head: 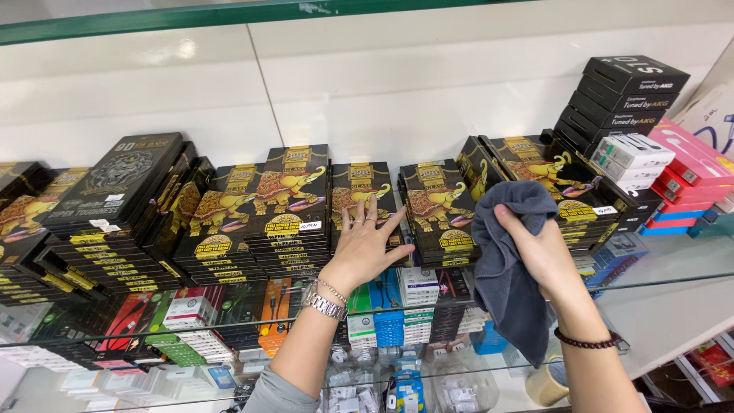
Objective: The person wipes dust off boxed phone accessories displayed on a glass shelf using a gray cloth, lifting each box to wipe its surfaces and then replacing it in the row. They continue box by box along the shelf, also wiping the glass surface and rearranging other boxed items such as cable packaging.
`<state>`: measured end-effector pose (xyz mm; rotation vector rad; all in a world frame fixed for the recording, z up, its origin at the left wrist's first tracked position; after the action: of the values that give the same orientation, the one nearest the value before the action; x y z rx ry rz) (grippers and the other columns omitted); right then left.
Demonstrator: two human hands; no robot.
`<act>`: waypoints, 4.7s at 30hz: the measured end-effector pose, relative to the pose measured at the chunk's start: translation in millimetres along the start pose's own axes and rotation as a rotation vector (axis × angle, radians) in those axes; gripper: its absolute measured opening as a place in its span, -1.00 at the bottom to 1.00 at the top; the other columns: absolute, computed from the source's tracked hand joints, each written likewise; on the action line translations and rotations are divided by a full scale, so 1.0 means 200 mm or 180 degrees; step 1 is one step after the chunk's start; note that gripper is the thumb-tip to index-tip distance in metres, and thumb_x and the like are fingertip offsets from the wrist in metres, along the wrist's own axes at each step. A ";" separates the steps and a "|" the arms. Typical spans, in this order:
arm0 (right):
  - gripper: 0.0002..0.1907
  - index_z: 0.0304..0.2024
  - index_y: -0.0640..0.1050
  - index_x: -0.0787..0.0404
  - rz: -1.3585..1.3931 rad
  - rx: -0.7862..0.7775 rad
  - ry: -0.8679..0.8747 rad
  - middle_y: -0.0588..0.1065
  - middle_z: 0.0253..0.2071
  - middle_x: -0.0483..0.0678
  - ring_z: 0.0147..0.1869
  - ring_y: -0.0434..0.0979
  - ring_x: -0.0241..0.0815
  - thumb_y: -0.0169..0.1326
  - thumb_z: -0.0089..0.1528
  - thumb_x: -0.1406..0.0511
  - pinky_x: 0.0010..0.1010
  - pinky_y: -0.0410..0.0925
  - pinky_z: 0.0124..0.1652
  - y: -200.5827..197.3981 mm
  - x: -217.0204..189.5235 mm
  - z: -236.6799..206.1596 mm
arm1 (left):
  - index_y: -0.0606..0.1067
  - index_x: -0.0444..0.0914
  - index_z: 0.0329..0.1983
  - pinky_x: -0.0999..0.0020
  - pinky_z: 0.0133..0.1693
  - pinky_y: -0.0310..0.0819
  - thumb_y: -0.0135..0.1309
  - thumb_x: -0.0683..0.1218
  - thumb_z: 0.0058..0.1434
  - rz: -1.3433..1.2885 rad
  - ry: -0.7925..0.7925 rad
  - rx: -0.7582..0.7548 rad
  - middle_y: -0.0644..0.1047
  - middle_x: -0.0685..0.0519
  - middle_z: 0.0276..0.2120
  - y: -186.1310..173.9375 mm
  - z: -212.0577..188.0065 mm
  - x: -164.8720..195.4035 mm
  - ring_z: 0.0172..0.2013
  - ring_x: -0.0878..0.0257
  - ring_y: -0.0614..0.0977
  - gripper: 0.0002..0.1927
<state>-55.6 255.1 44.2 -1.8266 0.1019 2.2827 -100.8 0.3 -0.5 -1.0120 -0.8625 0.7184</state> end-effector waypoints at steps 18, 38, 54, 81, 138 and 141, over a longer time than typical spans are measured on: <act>-0.60 0.13 0.52 0.28 0.0550 0.0631 0.0051 0.59 0.01 -0.04 0.01 0.59 -0.24 0.05 0.35 0.17 -0.39 0.46 -0.05 -0.28 0.00 -0.20 | 0.43 -0.16 0.34 0.11 0.30 0.29 0.08 0.02 0.37 -0.1297 0.1052 0.0827 0.42 -0.13 0.33 -0.17 0.02 0.41 0.38 -0.09 0.35 -0.52; -0.19 0.37 0.27 0.24 -0.1381 0.0532 -0.1459 0.45 0.23 0.08 0.29 0.48 -0.05 0.27 0.12 0.20 -0.22 0.33 0.23 0.16 -0.23 -0.30 | 0.06 -0.22 0.48 0.03 0.12 0.52 0.08 -0.05 0.19 -0.6302 -0.0774 0.0704 0.42 -0.17 0.27 0.14 0.32 0.00 0.16 0.02 0.57 -0.19; -0.36 0.45 0.29 0.05 -0.1623 0.0721 -0.1776 0.25 0.48 0.09 0.58 0.14 0.20 0.13 0.33 0.22 -0.05 0.12 0.46 0.39 -0.32 0.21 | 0.43 -0.30 0.24 0.41 0.08 0.40 -0.06 0.02 0.40 -0.4854 -0.0870 0.1101 0.58 0.06 0.04 0.10 0.08 0.13 0.02 0.35 0.55 -0.55; -0.65 0.23 0.37 0.24 0.0212 0.0398 -0.1431 0.47 0.11 -0.04 0.20 0.43 -0.27 0.08 0.43 0.31 -0.44 0.31 0.20 0.35 -0.07 0.17 | 0.51 -0.37 0.06 0.43 -0.09 0.51 0.05 -0.08 0.37 -0.4419 -0.0540 0.1782 0.65 0.03 -0.12 -0.11 -0.08 0.15 -0.15 0.38 0.60 -0.70; -0.57 0.20 0.50 0.23 0.1369 0.0356 0.0175 0.52 0.12 -0.12 0.13 0.51 -0.34 0.14 0.30 0.25 -0.45 0.39 0.07 -0.03 0.09 -0.04 | 0.47 -0.26 0.26 -0.14 0.25 0.24 0.06 -0.02 0.37 -0.1239 0.0526 0.1548 0.48 -0.10 0.27 -0.12 0.03 0.59 0.32 -0.07 0.43 -0.56; -0.45 0.25 0.41 0.16 0.1582 0.0627 -0.0392 0.49 0.15 -0.12 0.18 0.50 -0.29 0.19 0.20 0.40 -0.45 0.38 0.11 0.01 0.04 -0.01 | 0.45 -0.30 0.30 -0.14 0.29 0.11 0.12 -0.07 0.30 -0.1440 0.0940 0.1701 0.40 -0.17 0.33 -0.16 -0.04 0.62 0.37 -0.13 0.33 -0.50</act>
<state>-55.4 254.4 35.1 -1.6956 0.8121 2.5769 -30.7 89.2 61.2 -0.4047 -0.5642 0.3650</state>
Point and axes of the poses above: each hand's wrist, its own z-axis towards the middle knuckle, its own y-axis out of the palm, x = y × z, the point moved 7 cm from there along z, towards the middle knuckle
